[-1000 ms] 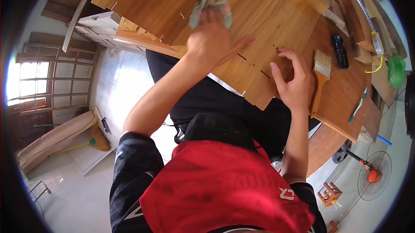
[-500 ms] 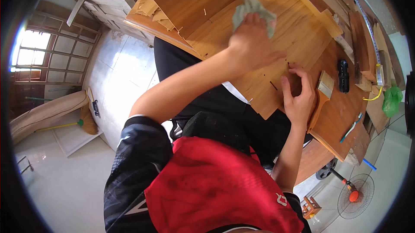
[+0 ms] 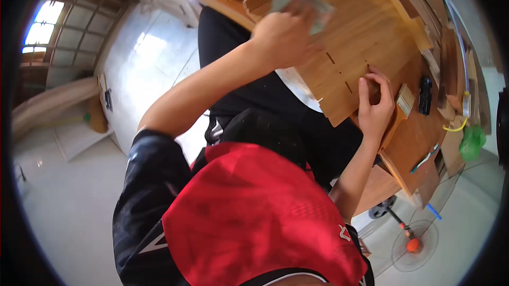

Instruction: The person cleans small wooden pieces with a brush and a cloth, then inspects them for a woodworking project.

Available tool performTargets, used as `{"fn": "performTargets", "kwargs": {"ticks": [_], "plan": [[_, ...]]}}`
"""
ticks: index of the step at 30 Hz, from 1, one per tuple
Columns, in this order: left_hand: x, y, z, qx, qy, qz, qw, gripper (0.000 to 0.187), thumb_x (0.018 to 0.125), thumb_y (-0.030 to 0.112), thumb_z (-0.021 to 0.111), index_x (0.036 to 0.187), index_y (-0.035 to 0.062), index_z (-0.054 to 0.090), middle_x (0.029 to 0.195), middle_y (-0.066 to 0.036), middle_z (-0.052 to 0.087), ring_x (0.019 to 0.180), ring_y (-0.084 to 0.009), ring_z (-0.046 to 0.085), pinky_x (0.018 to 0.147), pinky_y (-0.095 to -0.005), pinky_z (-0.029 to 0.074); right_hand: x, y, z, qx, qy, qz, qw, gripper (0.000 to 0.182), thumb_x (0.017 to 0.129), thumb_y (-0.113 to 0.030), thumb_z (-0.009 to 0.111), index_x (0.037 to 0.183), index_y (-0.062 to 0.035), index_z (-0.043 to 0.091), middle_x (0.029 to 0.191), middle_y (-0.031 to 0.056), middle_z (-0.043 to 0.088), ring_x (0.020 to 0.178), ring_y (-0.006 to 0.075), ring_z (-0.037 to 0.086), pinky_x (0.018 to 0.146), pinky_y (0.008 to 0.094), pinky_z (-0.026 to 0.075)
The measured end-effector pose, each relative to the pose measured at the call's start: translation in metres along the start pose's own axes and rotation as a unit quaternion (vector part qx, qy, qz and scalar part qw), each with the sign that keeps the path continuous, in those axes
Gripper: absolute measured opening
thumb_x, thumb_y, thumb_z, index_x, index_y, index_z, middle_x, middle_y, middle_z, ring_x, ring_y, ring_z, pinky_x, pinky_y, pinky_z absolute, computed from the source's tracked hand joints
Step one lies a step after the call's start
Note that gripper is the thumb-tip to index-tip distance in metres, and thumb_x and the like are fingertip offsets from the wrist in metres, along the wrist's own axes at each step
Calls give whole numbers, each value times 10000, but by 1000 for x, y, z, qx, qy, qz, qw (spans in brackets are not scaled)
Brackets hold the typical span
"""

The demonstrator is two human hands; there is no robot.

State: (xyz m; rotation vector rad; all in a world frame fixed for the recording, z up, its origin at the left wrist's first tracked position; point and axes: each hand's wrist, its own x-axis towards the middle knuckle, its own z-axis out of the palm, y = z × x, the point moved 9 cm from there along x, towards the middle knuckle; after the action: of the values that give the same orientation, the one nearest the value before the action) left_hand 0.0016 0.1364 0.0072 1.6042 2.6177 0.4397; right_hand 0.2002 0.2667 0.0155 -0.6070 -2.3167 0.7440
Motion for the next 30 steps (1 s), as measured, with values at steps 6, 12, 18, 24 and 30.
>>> {"fn": "performTargets", "kwargs": {"ticks": [6, 12, 18, 24, 30], "plan": [[-15, 88, 29, -6, 36, 254, 967, 753, 1006, 592, 534, 1444, -20, 529, 1492, -183, 550, 1425, -328, 491, 1089, -420, 500, 2, 2, 1, -16, 4, -11, 1000, 198, 918, -158, 761, 1034, -14, 690, 1228, 159, 713, 1166, 326, 668, 1007, 392, 506], [-54, 45, -3, -11, -23, 181, 983, 755, 996, 584, 576, 1468, -4, 534, 1549, -180, 511, 1453, -316, 473, 1104, -421, 492, 2, -2, -1, 8, 7, -9, 1000, 211, 910, -163, 769, 1030, -8, 689, 1215, 170, 714, 1162, 341, 666, 1004, 397, 505], [-28, 45, -25, -184, -88, 120, 971, 609, 1030, 470, 578, 1428, 8, 582, 1544, -217, 505, 1420, -392, 481, 1106, -466, 471, 5, -32, 0, -55, -2, -86, 995, 373, 885, -156, 789, 1213, -36, 659, 1370, 179, 636, 1258, 371, 596, 1077, 448, 458], [-4, 13, -23, -213, 91, 142, 962, 421, 1062, 291, 523, 1382, 31, 611, 1486, -229, 552, 1344, -419, 543, 1113, -479, 434, 0, -72, 53, -114, -241, -161, 950, 792, 973, -525, 635, 1453, 91, 500, 1604, 283, 384, 1528, 410, 314, 1255, 508, 259], [-7, 3, -3, -21, 137, 107, 985, 546, 1050, 375, 532, 1467, 23, 533, 1568, -229, 461, 1493, -376, 384, 1223, -485, 315, 76, 24, 54, -176, -202, -21, 963, 928, 994, -647, 524, 1525, 104, 398, 1631, 316, 312, 1565, 402, 232, 1289, 486, 185]]}}
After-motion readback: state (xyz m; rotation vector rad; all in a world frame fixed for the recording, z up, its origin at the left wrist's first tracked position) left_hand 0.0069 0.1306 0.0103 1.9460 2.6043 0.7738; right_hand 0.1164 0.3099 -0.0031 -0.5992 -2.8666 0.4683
